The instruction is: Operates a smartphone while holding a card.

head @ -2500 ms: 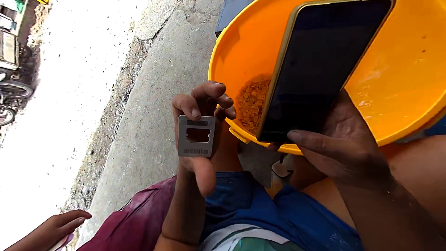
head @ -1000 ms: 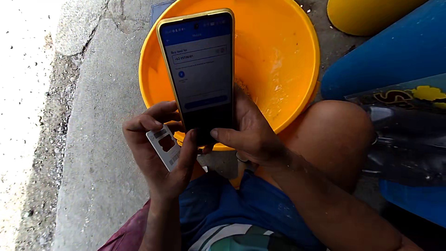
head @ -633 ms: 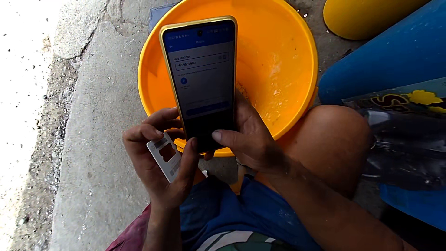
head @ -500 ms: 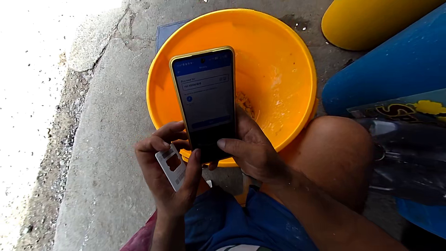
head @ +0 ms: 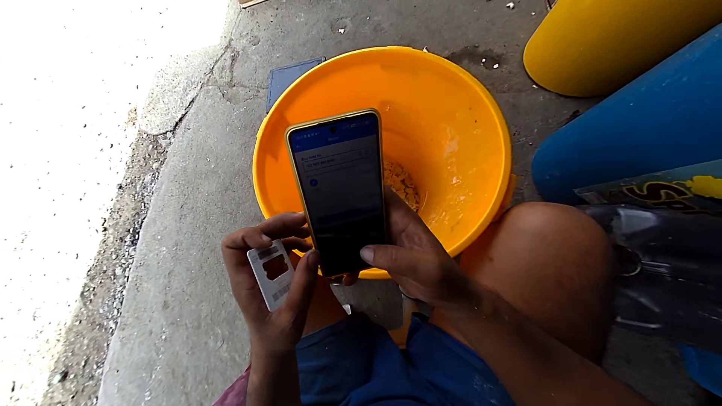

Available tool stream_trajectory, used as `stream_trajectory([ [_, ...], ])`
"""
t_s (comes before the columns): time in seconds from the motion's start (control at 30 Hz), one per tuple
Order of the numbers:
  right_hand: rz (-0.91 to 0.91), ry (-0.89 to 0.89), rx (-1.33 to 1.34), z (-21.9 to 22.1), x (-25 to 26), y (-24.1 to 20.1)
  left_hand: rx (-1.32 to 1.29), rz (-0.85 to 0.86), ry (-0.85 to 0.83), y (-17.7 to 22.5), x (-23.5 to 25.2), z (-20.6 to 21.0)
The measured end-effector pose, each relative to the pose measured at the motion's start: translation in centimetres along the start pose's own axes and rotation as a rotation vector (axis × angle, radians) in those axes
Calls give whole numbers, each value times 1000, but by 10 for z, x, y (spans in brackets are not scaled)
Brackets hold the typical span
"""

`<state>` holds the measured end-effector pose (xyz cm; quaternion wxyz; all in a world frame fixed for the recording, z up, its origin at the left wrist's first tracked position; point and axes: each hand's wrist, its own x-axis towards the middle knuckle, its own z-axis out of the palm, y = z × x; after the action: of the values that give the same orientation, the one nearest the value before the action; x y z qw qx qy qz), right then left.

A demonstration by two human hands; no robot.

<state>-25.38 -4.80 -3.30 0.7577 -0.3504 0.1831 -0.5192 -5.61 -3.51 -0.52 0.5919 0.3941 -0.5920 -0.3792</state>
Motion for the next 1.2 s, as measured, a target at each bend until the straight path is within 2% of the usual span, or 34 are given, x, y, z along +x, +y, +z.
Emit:
stream_trajectory([
  [0.1, 6, -6, -8, -1, -2, 0, 103, 80, -2, 4, 7, -5],
  [0.27, 6, 1, -6, -1, -5, 0, 440, 328, -33, 28, 21, -4],
  [0.4, -9, -6, -13, -3, -7, -3, 470, 355, -63, 31, 19, -2],
  [0.57, -30, -9, -1, -5, -8, -7, 469, 254, -71, 20, 6, -23],
  [0.73, -14, -28, 67, -5, -8, -10, -2, 0, -12, -3, -17, -64],
  [0.83, -10, -40, 90, -6, -7, -12, -60, -134, 20, -11, -34, -84],
  [0.97, -4, -51, 108, -5, -6, -13, 79, -300, 113, -25, -53, -91],
  [1.07, 20, 10, 69, -4, -6, -14, 347, -431, 138, -34, -59, -86],
  [1.2, 42, 196, 4, -2, -3, -13, 632, -336, 89, -39, -59, -82],
])
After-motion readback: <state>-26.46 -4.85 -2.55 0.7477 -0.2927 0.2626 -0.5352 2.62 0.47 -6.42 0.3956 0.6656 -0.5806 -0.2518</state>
